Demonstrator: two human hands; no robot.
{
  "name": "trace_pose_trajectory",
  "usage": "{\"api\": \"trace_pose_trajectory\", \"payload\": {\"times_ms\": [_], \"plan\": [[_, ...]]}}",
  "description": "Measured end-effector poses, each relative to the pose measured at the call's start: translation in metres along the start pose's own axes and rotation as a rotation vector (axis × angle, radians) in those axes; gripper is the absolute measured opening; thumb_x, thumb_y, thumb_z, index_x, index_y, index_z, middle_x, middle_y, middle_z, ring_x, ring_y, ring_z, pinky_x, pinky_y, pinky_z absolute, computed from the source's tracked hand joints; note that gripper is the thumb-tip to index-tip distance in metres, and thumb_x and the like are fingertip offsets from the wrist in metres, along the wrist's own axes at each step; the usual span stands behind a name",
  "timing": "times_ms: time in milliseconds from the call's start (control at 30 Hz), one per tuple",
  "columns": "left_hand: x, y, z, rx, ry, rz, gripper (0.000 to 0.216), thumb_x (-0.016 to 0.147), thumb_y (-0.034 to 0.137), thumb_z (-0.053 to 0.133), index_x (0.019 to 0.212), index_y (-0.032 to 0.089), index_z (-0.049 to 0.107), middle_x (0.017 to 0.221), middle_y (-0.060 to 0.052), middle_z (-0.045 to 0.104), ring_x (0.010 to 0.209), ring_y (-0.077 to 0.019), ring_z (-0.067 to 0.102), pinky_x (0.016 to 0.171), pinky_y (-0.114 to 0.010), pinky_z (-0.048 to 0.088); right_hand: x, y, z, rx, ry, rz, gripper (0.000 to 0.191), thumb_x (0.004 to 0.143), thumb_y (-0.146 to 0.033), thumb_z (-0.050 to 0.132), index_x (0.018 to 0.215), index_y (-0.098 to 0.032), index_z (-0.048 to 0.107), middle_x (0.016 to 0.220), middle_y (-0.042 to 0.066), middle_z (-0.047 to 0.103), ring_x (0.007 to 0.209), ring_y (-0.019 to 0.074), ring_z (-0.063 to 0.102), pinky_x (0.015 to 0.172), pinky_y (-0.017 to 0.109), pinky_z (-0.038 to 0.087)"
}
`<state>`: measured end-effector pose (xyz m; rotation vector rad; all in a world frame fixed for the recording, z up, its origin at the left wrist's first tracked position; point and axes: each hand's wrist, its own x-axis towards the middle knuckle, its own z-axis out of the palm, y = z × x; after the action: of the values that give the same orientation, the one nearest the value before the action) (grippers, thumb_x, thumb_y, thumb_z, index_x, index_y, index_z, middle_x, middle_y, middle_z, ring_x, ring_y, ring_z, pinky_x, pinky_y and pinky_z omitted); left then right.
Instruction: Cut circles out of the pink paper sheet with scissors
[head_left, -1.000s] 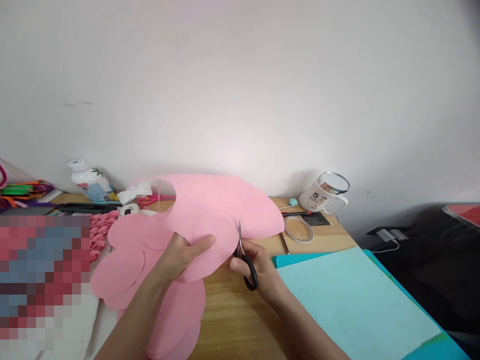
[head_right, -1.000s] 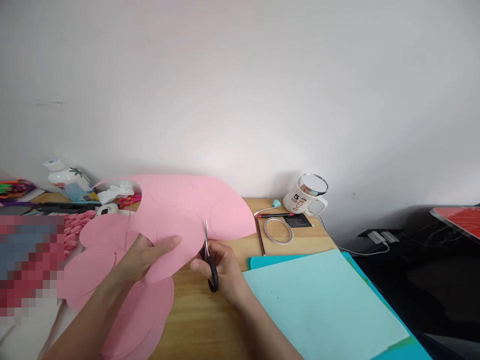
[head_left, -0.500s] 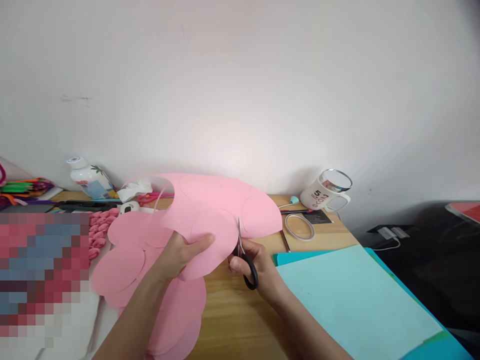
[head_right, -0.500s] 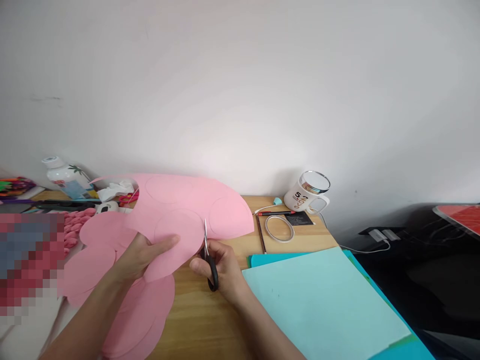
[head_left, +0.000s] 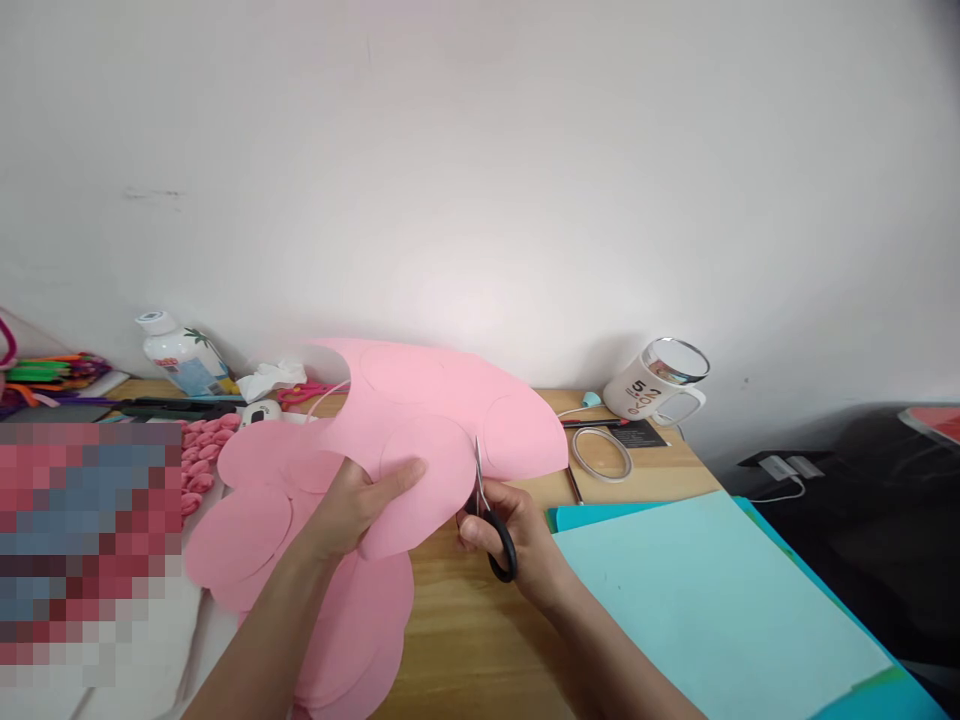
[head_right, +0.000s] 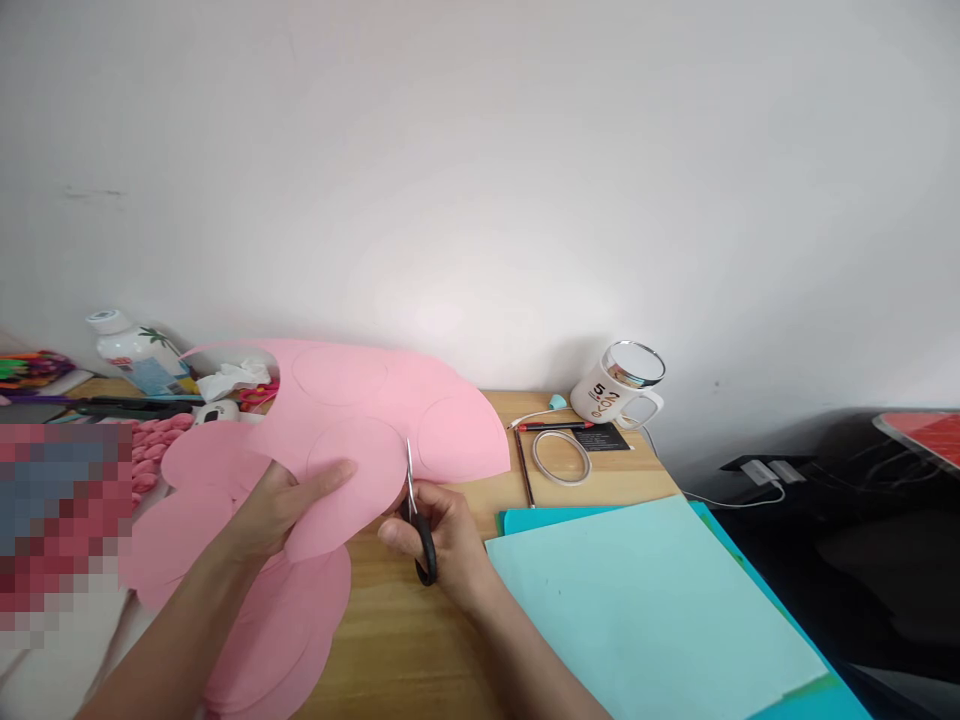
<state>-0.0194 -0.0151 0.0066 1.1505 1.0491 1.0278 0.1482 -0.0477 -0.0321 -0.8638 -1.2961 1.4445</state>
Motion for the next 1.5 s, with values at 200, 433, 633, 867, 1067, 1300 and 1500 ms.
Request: {"api": "trace_pose_trajectory", "payload": {"times_ms": [200,433,633,867,1067,1300,1500], "plan": [[-0.001,0.002,-0.002,0.025,0.02,0.016,0.05,0.066,0.042,0.07,0.106,0.015,0.06,0.098,-0.012,0.069,0.086,-0.0274,0.065,0.068,-0.033,0.055,-0.001,0.001,0.0,-0.019,0.005,-0.001,0.035,0.067,-0.047,0.068,0.062,-0.017,0.052,0.052,-0.003,0.046,0.048,0.0109,0.04,0.048,0.024,0.031],[-0.002,0.006,-0.003,0.036,0.043,0.039,0.058,0.064,0.042,0.071,0.115,0.017,0.054,0.105,-0.012,0.067,0.092,-0.0275,0.063,0.072,-0.033,0.055,-0.001,0.002,0.0,0.005,-0.008,0.018,0.033,0.066,-0.045,0.069,0.065,-0.016,0.054,0.05,-0.003,0.048,0.046,0.0109,0.041,0.047,0.024,0.032],[-0.002,0.007,-0.005,0.057,0.066,0.039,0.053,0.063,0.043,0.071,0.108,0.017,0.058,0.099,-0.01,0.069,0.092,-0.0277,0.063,0.072,-0.033,0.054,-0.001,0.0,0.0,-0.01,-0.033,0.045,0.036,0.068,-0.051,0.065,0.067,-0.017,0.052,0.05,-0.003,0.046,0.046,0.0108,0.041,0.047,0.024,0.031],[-0.004,0.006,-0.007,0.091,-0.018,0.008,0.05,0.063,0.042,0.071,0.106,0.017,0.06,0.095,-0.01,0.07,0.088,-0.0291,0.065,0.069,-0.035,0.054,0.0,-0.008,-0.002,0.019,-0.071,0.055,0.044,0.058,-0.051,0.075,0.068,-0.016,0.049,0.06,-0.005,0.032,0.055,0.0091,0.026,0.049,0.023,0.021],[-0.003,0.005,-0.009,0.13,-0.063,0.007,0.05,0.065,0.043,0.069,0.108,0.017,0.06,0.098,-0.01,0.07,0.088,-0.0292,0.065,0.069,-0.034,0.055,0.0,-0.008,-0.001,0.009,-0.07,0.057,0.046,0.06,-0.055,0.071,0.07,-0.017,0.048,0.062,-0.004,0.036,0.057,0.0102,0.028,0.051,0.024,0.023],[-0.003,0.006,-0.008,0.125,-0.049,0.018,0.052,0.065,0.041,0.069,0.11,0.017,0.059,0.101,-0.01,0.069,0.093,-0.0293,0.064,0.073,-0.034,0.054,0.0,-0.008,-0.002,-0.002,-0.078,0.039,0.043,0.062,-0.054,0.07,0.067,-0.016,0.049,0.06,-0.005,0.03,0.055,0.0095,0.024,0.05,0.024,0.019],[-0.004,0.007,-0.008,0.096,-0.044,0.001,0.052,0.063,0.043,0.07,0.107,0.017,0.06,0.1,-0.01,0.07,0.091,-0.0296,0.064,0.071,-0.034,0.055,0.0,-0.01,-0.001,-0.016,-0.082,0.043,0.045,0.061,-0.058,0.069,0.064,-0.017,0.05,0.057,-0.005,0.032,0.055,0.01,0.025,0.05,0.024,0.02]]}}
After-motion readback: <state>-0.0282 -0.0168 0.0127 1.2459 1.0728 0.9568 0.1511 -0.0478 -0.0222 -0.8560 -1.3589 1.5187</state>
